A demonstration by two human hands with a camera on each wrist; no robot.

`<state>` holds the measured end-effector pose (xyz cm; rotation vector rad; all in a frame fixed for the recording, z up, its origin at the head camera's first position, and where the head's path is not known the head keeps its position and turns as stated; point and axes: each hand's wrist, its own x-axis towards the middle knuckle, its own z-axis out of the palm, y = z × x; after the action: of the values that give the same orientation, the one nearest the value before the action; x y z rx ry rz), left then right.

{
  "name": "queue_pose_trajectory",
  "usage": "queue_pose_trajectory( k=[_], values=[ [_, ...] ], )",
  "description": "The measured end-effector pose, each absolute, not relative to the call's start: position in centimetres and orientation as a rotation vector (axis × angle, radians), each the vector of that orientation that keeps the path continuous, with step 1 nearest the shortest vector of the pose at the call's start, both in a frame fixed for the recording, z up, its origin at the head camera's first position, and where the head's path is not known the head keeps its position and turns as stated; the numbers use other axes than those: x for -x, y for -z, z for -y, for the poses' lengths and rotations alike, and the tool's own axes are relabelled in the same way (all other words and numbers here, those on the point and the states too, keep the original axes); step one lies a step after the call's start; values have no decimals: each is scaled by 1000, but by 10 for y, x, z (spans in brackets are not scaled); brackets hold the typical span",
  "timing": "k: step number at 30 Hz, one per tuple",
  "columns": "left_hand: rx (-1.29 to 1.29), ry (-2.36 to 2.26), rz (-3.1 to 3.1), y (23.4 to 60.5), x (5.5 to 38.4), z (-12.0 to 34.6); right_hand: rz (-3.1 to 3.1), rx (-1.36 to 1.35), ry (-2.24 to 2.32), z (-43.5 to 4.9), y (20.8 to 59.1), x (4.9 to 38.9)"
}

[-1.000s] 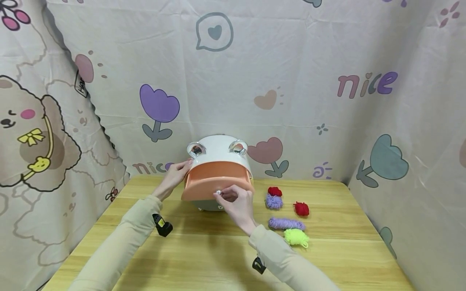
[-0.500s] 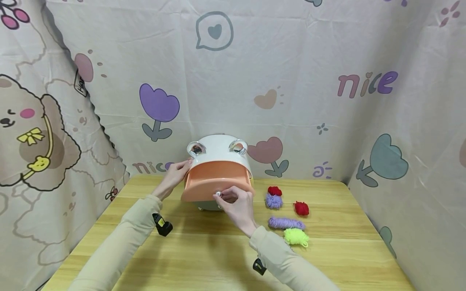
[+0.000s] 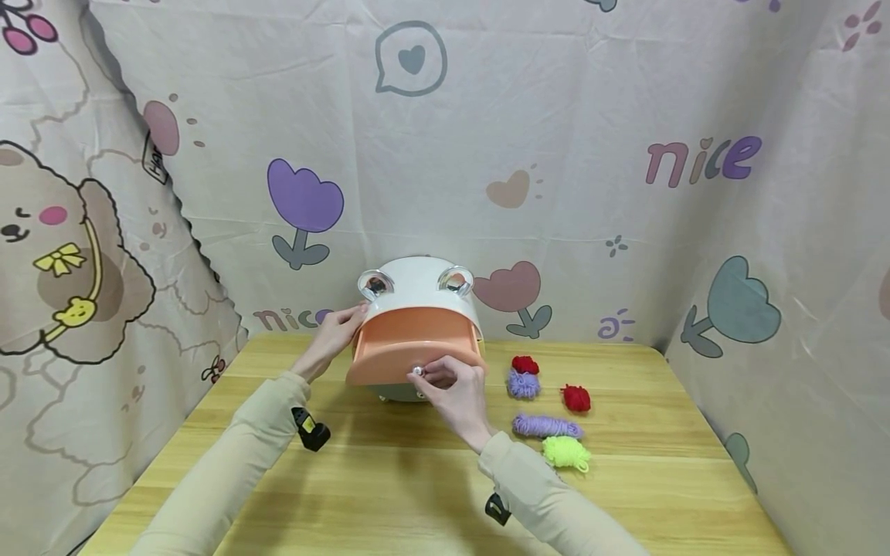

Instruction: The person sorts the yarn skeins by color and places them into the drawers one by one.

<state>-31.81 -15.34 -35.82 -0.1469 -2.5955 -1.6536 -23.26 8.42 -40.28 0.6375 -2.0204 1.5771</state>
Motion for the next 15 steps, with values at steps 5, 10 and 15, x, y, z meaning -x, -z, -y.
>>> queue_pose_trajectory(
  k=[5,10,15],
  values=[
    [143,1656,2593,358,318,154,2067,-640,-1624,-89,403,233],
    [139,1656,2588,358,318,154,2060,-710,-1654,-98,406,233],
    [128,1679,2583,358,318,154,2047,-771,-1678,-113,412,234]
  ],
)
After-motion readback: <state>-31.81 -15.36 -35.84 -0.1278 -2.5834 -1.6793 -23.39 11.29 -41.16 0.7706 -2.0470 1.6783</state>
